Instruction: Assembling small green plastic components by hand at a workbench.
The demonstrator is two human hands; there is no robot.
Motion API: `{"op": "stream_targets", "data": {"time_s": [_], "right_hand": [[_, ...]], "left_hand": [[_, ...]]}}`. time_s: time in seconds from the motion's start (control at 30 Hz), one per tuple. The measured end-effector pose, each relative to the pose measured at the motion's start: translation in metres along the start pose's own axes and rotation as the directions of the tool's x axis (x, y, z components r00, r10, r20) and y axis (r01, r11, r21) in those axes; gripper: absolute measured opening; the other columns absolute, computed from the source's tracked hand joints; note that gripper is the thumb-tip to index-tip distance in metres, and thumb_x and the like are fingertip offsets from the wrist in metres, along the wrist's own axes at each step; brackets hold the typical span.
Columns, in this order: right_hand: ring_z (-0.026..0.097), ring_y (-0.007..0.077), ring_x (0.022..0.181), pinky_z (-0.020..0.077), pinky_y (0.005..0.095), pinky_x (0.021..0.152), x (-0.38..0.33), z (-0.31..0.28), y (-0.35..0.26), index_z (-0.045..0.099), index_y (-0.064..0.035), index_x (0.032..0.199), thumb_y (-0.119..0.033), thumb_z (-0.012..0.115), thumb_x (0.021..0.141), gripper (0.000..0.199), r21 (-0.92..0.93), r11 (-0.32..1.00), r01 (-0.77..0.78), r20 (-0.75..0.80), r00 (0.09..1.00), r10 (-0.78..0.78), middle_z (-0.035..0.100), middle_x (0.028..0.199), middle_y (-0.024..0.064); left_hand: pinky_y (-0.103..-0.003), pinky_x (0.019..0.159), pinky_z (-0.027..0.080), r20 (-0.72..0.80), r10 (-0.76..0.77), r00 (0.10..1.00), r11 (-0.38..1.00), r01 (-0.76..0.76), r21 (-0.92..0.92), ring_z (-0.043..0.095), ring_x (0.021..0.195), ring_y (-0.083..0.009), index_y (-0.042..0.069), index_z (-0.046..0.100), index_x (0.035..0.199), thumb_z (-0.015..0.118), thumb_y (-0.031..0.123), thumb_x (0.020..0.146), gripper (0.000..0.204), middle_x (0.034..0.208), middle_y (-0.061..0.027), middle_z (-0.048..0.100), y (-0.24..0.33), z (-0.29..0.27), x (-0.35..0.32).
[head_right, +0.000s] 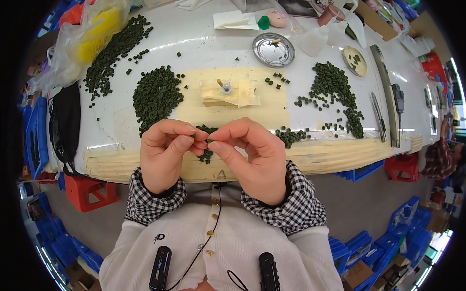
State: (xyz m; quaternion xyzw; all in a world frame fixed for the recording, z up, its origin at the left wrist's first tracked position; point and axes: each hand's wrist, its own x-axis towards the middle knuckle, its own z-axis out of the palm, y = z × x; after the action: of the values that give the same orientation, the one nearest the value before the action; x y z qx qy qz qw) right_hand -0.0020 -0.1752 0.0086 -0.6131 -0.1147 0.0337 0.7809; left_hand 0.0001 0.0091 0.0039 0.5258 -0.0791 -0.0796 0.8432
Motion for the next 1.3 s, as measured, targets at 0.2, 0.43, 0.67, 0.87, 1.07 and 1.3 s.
{"op": "stream_targets", "data": {"time_s": [0.2,0.43,0.67,0.87,1.07,1.3], "right_hand": [[0.062,0.014,0.08,0.0507,0.026,0.074,0.01,0.004,0.0,0.065,0.0023,0.093,0.005,0.068,0.082,0.011,-0.279,0.943,0.182,0.0,0.982,-0.189,0.064,0.091,0.008],[0.062,0.0174,0.076,0.0492,0.0269,0.068,0.015,0.006,0.0,0.066,0.001,0.089,0.004,0.07,0.079,0.011,-0.397,0.881,0.26,-0.001,0.959,-0.283,0.065,0.086,0.0088],[0.062,0.018,0.075,0.0493,0.027,0.068,0.015,0.01,0.005,0.067,0.0007,0.089,0.004,0.07,0.079,0.012,-0.395,0.88,0.265,-0.006,0.957,-0.291,0.065,0.086,0.0092],[0.062,0.0182,0.075,0.0496,0.0264,0.067,0.013,0.013,0.005,0.067,0.0008,0.091,0.006,0.071,0.077,0.015,-0.4,0.878,0.262,-0.011,0.957,-0.29,0.064,0.086,0.0095],[0.065,0.019,0.076,0.0524,0.0261,0.065,0.01,0.019,0.003,0.068,0.0009,0.096,0.009,0.071,0.076,0.022,-0.53,0.786,0.318,0.003,0.928,-0.374,0.064,0.088,0.0108],[0.066,0.0213,0.079,0.0545,0.0272,0.068,0.008,0.017,0.005,0.068,0.0006,0.103,0.01,0.07,0.077,0.027,-0.572,0.712,0.408,0.099,0.896,-0.434,0.065,0.094,0.0125]], "left_hand": [[-0.028,0.081,0.056,-0.034,0.013,0.999,1.0,-0.013,0.006,0.068,0.09,-0.017,-0.006,0.061,0.108,0.06,-0.002,0.091,0.017,0.1,-0.0167,0.069,-0.001,0.001,0.002],[-0.028,0.082,0.056,-0.001,0.056,0.998,0.998,-0.056,-0.005,0.067,0.091,-0.0177,-0.006,0.064,0.106,0.062,-0.007,0.088,0.018,0.102,-0.0167,0.068,-0.005,-0.004,0.0],[-0.026,0.078,0.055,-0.022,0.101,0.995,0.992,-0.099,0.08,0.067,0.088,-0.0171,-0.006,0.066,0.102,0.063,-0.01,0.085,0.018,0.099,-0.0146,0.067,-0.006,-0.004,-0.001],[-0.025,0.076,0.054,-0.047,0.13,0.99,0.985,-0.123,0.123,0.066,0.086,-0.0159,-0.006,0.067,0.1,0.065,-0.011,0.083,0.018,0.097,-0.0137,0.067,-0.005,-0.002,-0.001],[-0.023,0.073,0.053,-0.073,0.197,0.978,0.964,-0.18,0.194,0.065,0.084,-0.0151,-0.006,0.068,0.1,0.065,-0.012,0.082,0.019,0.096,-0.0133,0.067,-0.006,-0.002,-0.001],[-0.024,0.072,0.053,-0.107,0.153,0.982,0.979,-0.135,0.155,0.066,0.084,-0.0153,-0.005,0.068,0.1,0.064,-0.012,0.083,0.018,0.096,-0.0133,0.067,-0.004,-0.001,-0.002]]}}
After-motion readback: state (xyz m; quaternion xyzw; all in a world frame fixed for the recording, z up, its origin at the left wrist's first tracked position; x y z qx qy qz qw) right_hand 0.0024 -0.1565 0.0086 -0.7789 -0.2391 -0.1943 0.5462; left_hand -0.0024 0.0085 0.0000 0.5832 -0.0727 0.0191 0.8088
